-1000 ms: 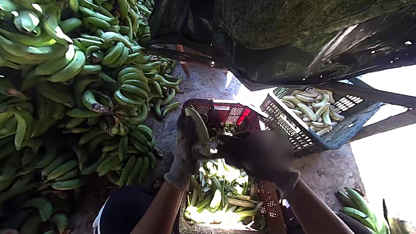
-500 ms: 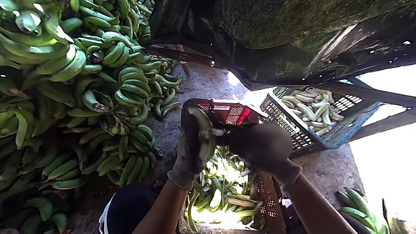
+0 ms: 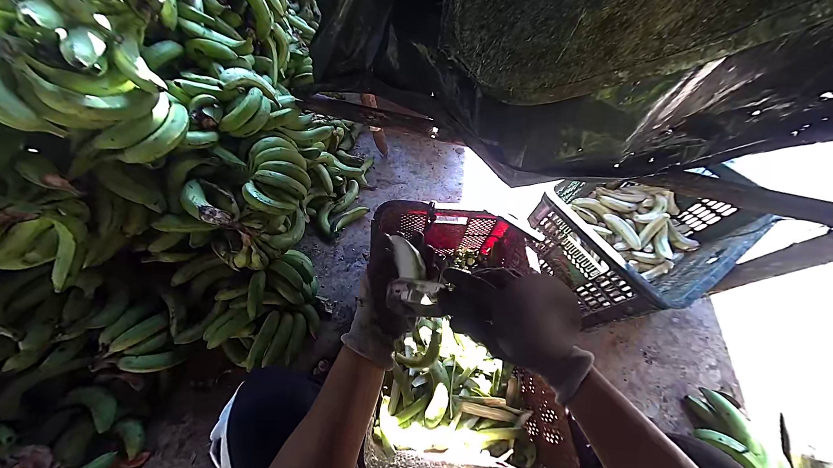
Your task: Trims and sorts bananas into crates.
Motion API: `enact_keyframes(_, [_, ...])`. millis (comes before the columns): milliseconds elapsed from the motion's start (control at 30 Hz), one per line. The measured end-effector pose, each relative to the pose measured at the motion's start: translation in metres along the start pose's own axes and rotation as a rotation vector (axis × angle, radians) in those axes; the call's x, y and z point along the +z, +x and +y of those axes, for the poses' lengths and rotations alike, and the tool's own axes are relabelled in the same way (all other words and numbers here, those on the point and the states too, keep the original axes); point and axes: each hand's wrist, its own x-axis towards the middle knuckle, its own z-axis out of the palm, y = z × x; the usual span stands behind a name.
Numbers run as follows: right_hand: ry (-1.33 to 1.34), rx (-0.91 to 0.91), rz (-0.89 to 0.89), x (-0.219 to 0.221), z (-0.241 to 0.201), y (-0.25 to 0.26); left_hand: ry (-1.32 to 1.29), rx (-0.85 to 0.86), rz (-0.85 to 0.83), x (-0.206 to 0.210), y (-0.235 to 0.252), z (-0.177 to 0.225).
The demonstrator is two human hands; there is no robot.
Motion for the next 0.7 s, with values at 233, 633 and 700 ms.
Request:
enact_keyframes(233, [-0.056,0.029,0.036,-0.009,-0.003,0.009,-0.242,0.038,-0.070,0.018,0.003,0.010])
enact_keyframes(633, [-0.033,0.289,-0.091,-0.020,0.001,0.013,0.455,0.022,0.108,0.035,-0.016,0.003])
enact_keyframes(700, [0.020,0.436,-0.187,-0.021,-0.004,0.018,0.518,-0.012,0.084,0.035,-0.013,0.002])
